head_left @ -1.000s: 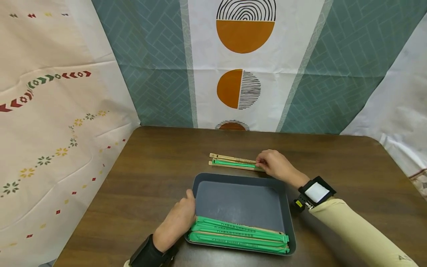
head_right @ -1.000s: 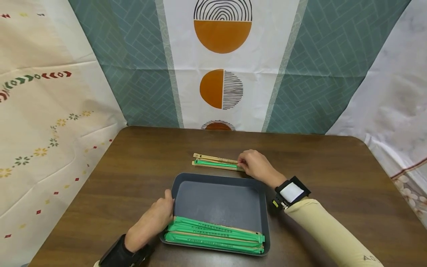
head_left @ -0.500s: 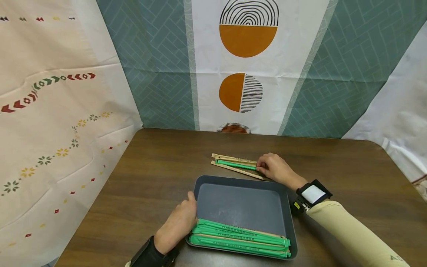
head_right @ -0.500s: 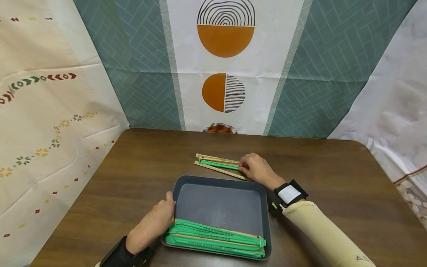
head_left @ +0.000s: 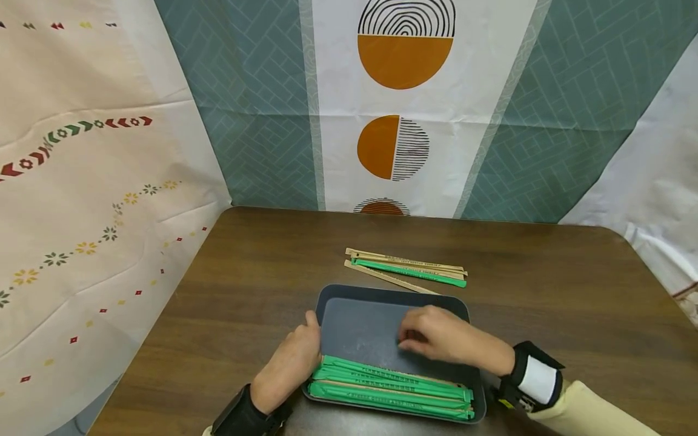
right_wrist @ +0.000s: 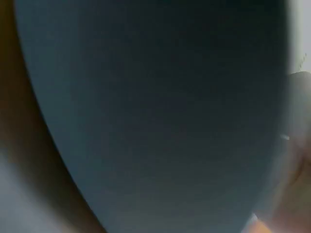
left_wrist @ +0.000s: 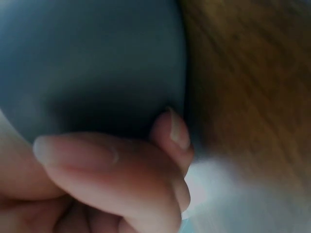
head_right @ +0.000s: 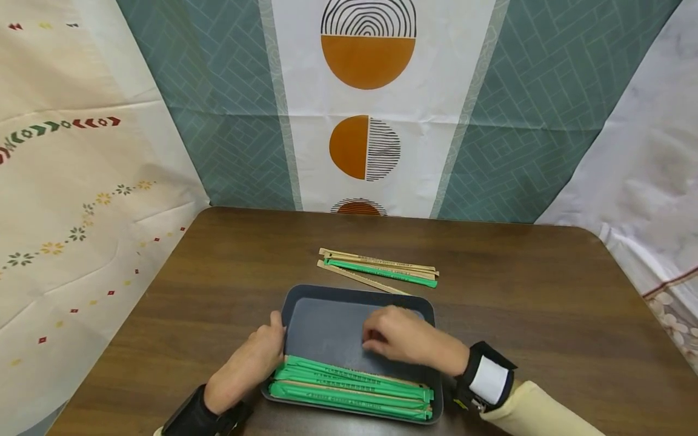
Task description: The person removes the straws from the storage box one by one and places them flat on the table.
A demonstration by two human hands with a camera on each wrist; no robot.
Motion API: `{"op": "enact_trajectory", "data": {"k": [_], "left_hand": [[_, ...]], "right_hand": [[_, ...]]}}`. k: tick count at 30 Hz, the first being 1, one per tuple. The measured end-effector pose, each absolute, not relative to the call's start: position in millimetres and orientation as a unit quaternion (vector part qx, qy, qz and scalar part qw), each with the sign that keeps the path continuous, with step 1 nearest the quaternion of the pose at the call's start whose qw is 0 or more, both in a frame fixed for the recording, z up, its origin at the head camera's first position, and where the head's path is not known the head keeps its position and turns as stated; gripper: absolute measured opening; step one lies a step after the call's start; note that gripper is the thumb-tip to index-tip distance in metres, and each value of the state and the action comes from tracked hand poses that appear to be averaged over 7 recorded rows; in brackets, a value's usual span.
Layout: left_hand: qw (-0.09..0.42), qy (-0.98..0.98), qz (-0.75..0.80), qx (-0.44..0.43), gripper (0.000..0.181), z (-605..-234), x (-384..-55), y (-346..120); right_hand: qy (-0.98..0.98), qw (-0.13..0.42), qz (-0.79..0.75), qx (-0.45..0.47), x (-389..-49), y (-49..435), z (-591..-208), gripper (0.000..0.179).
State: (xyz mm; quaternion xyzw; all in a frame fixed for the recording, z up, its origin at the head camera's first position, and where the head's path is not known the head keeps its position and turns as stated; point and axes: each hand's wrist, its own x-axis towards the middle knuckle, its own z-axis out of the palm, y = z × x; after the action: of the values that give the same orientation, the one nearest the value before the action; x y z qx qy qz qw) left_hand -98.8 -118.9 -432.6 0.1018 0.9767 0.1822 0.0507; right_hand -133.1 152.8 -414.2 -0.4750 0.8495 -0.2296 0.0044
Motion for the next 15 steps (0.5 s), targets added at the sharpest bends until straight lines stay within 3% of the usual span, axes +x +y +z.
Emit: {"op": "enact_trajectory", "data": {"k": [4,15], "left_hand": [[0.044,0.977,0.183,0.102,0.020,-433,-100,-120],[0.043,0.975,0.187,0.111,0.016,-434,-99,-120]], "right_hand": [[0.834,0.078,-0.236,-0.493,-109,145,-423,0.013],[0.881,0.090,-0.176,-0.430,-100,139,-420,0.020]]}}
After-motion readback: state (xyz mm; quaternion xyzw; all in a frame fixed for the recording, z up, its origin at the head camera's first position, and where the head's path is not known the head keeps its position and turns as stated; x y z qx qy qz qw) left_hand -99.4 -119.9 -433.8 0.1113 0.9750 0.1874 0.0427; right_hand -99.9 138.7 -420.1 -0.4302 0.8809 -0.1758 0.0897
